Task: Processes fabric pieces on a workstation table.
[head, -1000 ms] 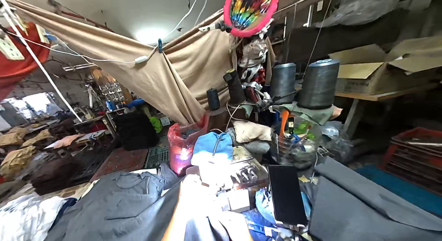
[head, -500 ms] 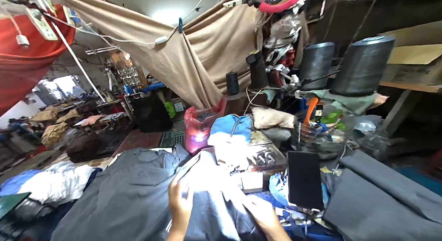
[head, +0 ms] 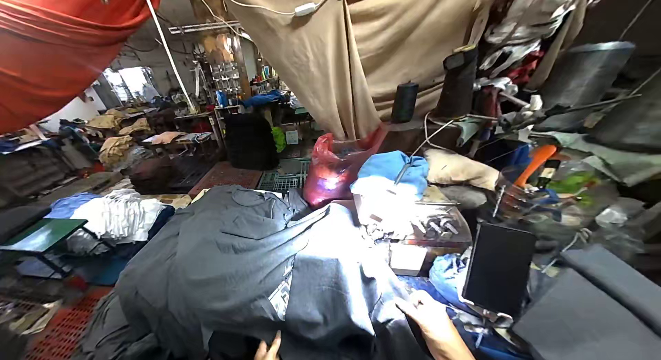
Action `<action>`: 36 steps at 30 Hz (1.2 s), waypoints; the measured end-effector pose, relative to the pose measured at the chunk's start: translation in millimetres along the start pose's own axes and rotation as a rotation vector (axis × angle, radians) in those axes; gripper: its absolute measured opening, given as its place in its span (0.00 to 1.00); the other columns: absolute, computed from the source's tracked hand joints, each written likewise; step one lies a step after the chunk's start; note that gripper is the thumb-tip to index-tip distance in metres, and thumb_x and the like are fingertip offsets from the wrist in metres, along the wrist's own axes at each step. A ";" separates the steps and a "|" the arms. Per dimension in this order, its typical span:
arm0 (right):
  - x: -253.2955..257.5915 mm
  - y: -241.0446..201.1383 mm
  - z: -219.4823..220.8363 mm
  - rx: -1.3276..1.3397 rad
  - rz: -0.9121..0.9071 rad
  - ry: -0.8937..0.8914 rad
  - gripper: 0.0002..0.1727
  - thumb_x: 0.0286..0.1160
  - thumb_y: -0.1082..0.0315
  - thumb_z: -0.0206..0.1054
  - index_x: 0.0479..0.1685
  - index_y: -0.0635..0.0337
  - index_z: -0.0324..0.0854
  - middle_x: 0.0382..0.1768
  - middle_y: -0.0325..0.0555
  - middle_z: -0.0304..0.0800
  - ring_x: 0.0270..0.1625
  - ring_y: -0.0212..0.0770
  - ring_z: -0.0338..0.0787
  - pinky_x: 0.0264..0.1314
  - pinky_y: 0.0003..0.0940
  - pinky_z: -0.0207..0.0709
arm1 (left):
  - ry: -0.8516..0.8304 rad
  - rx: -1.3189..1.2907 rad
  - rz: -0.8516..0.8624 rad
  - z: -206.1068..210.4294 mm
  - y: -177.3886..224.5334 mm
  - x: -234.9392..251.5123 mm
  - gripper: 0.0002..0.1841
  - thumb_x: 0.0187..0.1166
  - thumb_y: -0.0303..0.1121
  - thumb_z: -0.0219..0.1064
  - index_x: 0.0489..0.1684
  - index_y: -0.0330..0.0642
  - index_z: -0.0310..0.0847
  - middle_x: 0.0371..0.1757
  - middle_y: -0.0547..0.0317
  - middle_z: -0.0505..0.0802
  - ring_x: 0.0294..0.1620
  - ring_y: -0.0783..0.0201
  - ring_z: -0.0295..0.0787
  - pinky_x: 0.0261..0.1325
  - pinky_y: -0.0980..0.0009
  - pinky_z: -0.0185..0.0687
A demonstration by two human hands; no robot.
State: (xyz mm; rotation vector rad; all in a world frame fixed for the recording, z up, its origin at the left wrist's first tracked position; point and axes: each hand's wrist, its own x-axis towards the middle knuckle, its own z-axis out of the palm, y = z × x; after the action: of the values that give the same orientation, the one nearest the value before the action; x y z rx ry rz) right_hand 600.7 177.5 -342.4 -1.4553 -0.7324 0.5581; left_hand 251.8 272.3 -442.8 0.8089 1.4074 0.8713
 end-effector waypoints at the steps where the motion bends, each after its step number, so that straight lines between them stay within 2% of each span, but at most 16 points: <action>1: 0.3 -0.9 -0.4 0.000 0.013 0.000 0.15 0.54 0.72 0.80 0.29 0.55 0.74 0.32 0.35 0.80 0.37 0.27 0.81 0.42 0.25 0.79 | 0.064 0.004 0.019 12.3 0.9 -5.4 0.30 0.88 0.36 0.64 0.79 0.19 0.62 0.76 0.23 0.76 0.77 0.38 0.75 0.78 0.44 0.71; 5: -4.3 -7.3 -0.1 0.064 0.082 -0.015 0.16 0.53 0.76 0.80 0.29 0.54 0.75 0.31 0.34 0.81 0.37 0.28 0.83 0.43 0.26 0.81 | 0.316 -0.014 0.297 20.3 40.9 -46.5 0.28 0.94 0.41 0.51 0.70 0.17 0.71 0.68 0.28 0.84 0.71 0.50 0.82 0.78 0.55 0.73; 7: -11.4 -16.2 2.6 0.107 0.128 -0.065 0.14 0.55 0.78 0.78 0.31 0.55 0.77 0.32 0.35 0.84 0.38 0.29 0.85 0.45 0.28 0.83 | 0.349 0.002 0.473 -3.8 102.9 -72.4 0.28 0.93 0.41 0.53 0.71 0.17 0.69 0.66 0.31 0.85 0.68 0.57 0.84 0.76 0.60 0.76; 9: -20.5 -28.9 11.0 0.177 0.208 -0.129 0.11 0.60 0.79 0.75 0.38 0.59 0.80 0.33 0.37 0.88 0.38 0.31 0.87 0.44 0.30 0.85 | 0.394 0.191 0.746 -37.2 176.5 -93.0 0.24 0.90 0.35 0.58 0.63 0.12 0.73 0.56 0.31 0.88 0.60 0.62 0.88 0.70 0.64 0.81; 12: -29.8 -39.2 31.6 0.286 0.335 -0.225 0.10 0.68 0.76 0.71 0.46 0.59 0.79 0.29 0.36 0.88 0.30 0.29 0.87 0.34 0.27 0.83 | 0.454 0.635 1.213 -82.1 280.8 -99.9 0.23 0.86 0.36 0.65 0.51 0.13 0.83 0.46 0.23 0.92 0.51 0.45 0.94 0.63 0.51 0.85; 14: -32.1 -40.3 44.4 0.343 0.365 -0.260 0.08 0.70 0.78 0.69 0.42 0.58 0.78 0.29 0.37 0.88 0.30 0.31 0.88 0.36 0.29 0.85 | 0.445 0.818 1.476 -88.4 341.2 -80.7 0.24 0.86 0.42 0.63 0.43 0.20 0.87 0.36 0.28 0.92 0.38 0.39 0.93 0.48 0.41 0.85; 17: -35.2 -46.3 57.3 0.354 0.396 -0.268 0.06 0.71 0.79 0.69 0.36 0.57 0.80 0.28 0.34 0.90 0.31 0.27 0.89 0.36 0.25 0.84 | 0.439 1.041 1.562 -63.5 399.8 -28.6 0.20 0.87 0.39 0.60 0.47 0.25 0.89 0.41 0.28 0.93 0.43 0.29 0.93 0.47 0.30 0.82; 20: -38.8 -23.0 61.4 0.366 0.359 -0.316 0.02 0.75 0.73 0.70 0.37 0.57 0.82 0.30 0.32 0.90 0.33 0.24 0.88 0.39 0.22 0.82 | 0.438 1.245 1.145 -6.3 395.5 1.2 0.19 0.86 0.33 0.65 0.67 0.27 0.81 0.66 0.18 0.83 0.70 0.16 0.76 0.67 0.21 0.68; 21: -37.3 -10.1 60.3 0.379 0.330 -0.327 0.02 0.74 0.71 0.72 0.38 0.59 0.84 0.32 0.33 0.92 0.35 0.25 0.89 0.43 0.23 0.84 | 0.378 1.234 1.143 19.2 375.7 -0.7 0.21 0.85 0.35 0.65 0.70 0.28 0.80 0.71 0.19 0.80 0.74 0.18 0.73 0.72 0.22 0.64; 22: -36.7 -8.6 59.3 0.381 0.319 -0.333 0.03 0.74 0.72 0.72 0.36 0.57 0.83 0.32 0.32 0.91 0.37 0.25 0.89 0.45 0.24 0.84 | 0.311 1.195 1.238 45.9 344.5 -6.7 0.24 0.83 0.40 0.66 0.68 0.29 0.81 0.71 0.22 0.81 0.75 0.22 0.74 0.74 0.25 0.65; 25: -39.5 -15.9 54.7 0.468 0.301 -0.332 0.09 0.69 0.77 0.73 0.29 0.52 0.82 0.30 0.31 0.91 0.36 0.27 0.90 0.48 0.27 0.85 | 0.013 0.891 1.777 114.0 216.8 -19.1 0.25 0.69 0.55 0.70 0.46 0.39 0.90 0.51 0.41 0.94 0.58 0.42 0.91 0.64 0.44 0.83; 27: -40.2 -22.2 51.1 0.499 0.264 -0.337 0.12 0.68 0.79 0.71 0.26 0.51 0.81 0.29 0.32 0.91 0.34 0.28 0.89 0.46 0.29 0.86 | -0.075 0.863 1.883 137.7 155.1 -17.8 0.17 0.70 0.53 0.68 0.48 0.54 0.88 0.51 0.53 0.93 0.56 0.51 0.89 0.63 0.52 0.81; 28: -40.5 -22.7 49.6 0.488 0.240 -0.349 0.13 0.68 0.80 0.70 0.24 0.50 0.79 0.27 0.32 0.89 0.32 0.28 0.88 0.42 0.28 0.85 | -0.059 0.904 1.852 139.5 137.8 -13.9 0.15 0.70 0.46 0.66 0.50 0.55 0.88 0.52 0.51 0.93 0.57 0.48 0.89 0.64 0.50 0.81; 31: -40.0 -18.8 48.5 0.456 0.195 -0.340 0.13 0.61 0.81 0.72 0.26 0.51 0.77 0.26 0.32 0.85 0.29 0.28 0.83 0.34 0.27 0.81 | -0.086 0.966 1.604 127.9 147.4 -6.7 0.18 0.57 0.27 0.70 0.48 0.37 0.92 0.53 0.40 0.95 0.59 0.37 0.91 0.62 0.42 0.85; 34: -38.9 -19.3 44.2 0.461 0.204 -0.367 0.17 0.58 0.81 0.75 0.47 0.60 0.79 0.33 0.38 0.90 0.35 0.33 0.90 0.40 0.32 0.87 | -0.279 0.879 1.510 113.6 186.6 -9.4 0.12 0.68 0.23 0.65 0.43 0.38 0.94 0.48 0.52 0.97 0.56 0.53 0.94 0.63 0.55 0.88; 36: -36.8 -15.2 42.1 0.444 0.175 -0.421 0.13 0.62 0.78 0.73 0.47 0.59 0.83 0.34 0.35 0.91 0.34 0.30 0.88 0.38 0.30 0.84 | -0.402 0.836 1.467 110.5 209.2 -25.6 0.10 0.74 0.23 0.64 0.40 0.38 0.94 0.45 0.52 0.97 0.51 0.57 0.95 0.60 0.58 0.90</action>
State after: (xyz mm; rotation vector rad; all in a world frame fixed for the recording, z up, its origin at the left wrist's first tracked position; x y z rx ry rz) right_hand 543.6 178.2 -332.5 -0.9988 -0.7489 1.1096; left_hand 356.4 352.4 -244.7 2.6397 0.5797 1.0137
